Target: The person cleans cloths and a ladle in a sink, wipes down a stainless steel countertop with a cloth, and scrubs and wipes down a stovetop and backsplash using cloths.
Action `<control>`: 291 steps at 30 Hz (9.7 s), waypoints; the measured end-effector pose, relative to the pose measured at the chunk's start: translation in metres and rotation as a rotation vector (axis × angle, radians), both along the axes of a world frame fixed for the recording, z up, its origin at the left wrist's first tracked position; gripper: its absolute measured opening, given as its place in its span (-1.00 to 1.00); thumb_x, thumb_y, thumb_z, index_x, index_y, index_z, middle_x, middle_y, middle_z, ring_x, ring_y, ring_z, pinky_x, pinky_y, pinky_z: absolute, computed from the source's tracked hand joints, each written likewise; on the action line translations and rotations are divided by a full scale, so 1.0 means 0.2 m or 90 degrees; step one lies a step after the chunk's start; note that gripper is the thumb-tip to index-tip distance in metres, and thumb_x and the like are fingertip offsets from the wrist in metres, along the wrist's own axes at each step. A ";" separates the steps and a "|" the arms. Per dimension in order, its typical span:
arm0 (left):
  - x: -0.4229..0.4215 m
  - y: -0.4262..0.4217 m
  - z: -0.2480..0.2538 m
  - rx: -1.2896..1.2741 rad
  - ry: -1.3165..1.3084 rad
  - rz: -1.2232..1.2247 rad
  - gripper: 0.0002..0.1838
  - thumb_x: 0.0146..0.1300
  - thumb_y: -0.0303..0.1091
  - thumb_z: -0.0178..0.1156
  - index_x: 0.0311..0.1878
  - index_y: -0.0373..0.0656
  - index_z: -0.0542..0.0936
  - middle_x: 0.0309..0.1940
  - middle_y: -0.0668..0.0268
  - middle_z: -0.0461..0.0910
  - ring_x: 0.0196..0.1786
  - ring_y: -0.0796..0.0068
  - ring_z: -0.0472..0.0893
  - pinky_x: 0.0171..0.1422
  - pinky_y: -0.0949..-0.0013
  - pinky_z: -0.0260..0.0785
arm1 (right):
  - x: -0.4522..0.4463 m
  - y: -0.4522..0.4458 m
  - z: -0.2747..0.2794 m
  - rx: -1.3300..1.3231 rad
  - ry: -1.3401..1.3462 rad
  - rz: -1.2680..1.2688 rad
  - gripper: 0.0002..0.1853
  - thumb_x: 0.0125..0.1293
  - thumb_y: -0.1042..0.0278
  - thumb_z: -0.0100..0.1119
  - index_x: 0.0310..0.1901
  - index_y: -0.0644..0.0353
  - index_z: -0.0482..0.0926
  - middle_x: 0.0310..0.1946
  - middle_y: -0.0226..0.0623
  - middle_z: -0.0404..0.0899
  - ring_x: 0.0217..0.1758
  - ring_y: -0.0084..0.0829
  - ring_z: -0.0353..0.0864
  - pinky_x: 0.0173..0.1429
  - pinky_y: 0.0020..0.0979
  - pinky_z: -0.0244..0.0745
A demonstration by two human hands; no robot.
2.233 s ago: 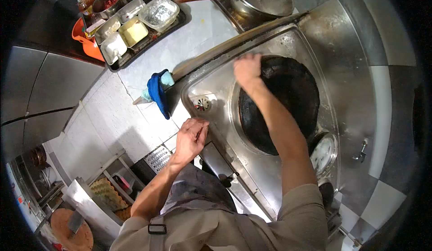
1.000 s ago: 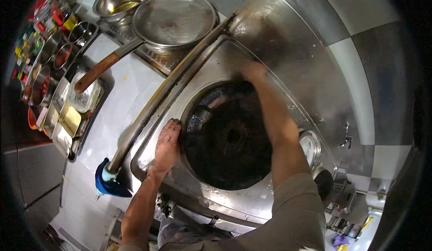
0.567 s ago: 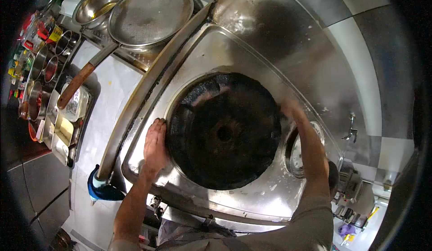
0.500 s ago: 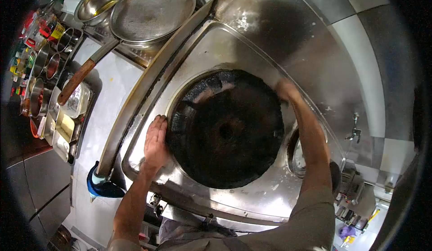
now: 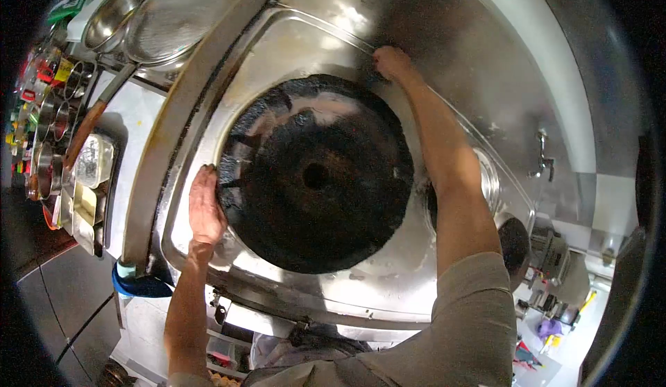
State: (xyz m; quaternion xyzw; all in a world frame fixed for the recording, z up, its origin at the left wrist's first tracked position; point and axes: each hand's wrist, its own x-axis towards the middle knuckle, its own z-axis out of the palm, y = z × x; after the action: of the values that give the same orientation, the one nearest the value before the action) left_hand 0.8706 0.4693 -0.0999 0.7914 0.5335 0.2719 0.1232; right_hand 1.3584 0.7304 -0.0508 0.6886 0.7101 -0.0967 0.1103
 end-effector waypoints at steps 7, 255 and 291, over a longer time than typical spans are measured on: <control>0.01 0.00 0.00 0.049 0.003 0.003 -0.43 0.21 -0.60 -0.05 0.35 -0.31 0.45 0.32 -0.07 0.47 0.42 -0.13 0.40 0.55 -0.02 0.17 | 0.44 -0.82 -0.22 0.006 -0.054 0.073 -0.77 0.23 0.51 0.14 -0.11 0.42 0.63 -0.18 0.17 0.65 -0.10 0.19 0.63 0.08 0.04 0.53; 1.79 -1.39 0.01 -0.064 0.051 -0.442 -0.57 0.46 -0.13 0.11 0.28 -0.15 0.55 0.39 0.19 0.44 0.50 0.23 0.35 0.63 -0.20 -0.01 | 0.40 -2.82 -0.19 0.209 0.038 -0.238 -0.71 0.16 0.51 0.24 -0.07 0.27 0.47 -0.29 0.02 0.53 -0.34 0.02 0.68 -0.37 -0.08 0.62; 2.21 -0.86 0.05 -0.032 0.219 -0.229 0.02 0.19 0.13 0.28 0.51 -0.44 0.18 0.51 -0.24 0.14 0.58 -0.18 0.13 0.60 -0.33 -0.10 | 2.06 -2.03 -0.21 0.104 0.277 -0.289 -0.83 0.33 0.47 0.11 -0.38 0.35 0.61 -0.40 0.06 0.63 -0.32 -0.03 0.64 -0.18 -0.01 0.52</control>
State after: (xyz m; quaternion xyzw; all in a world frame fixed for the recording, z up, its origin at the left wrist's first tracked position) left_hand 1.3128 0.2965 -0.0904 0.9048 0.4041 0.0939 0.0967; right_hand 1.7711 0.3252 -0.0925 0.7991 0.5509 -0.2062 -0.1241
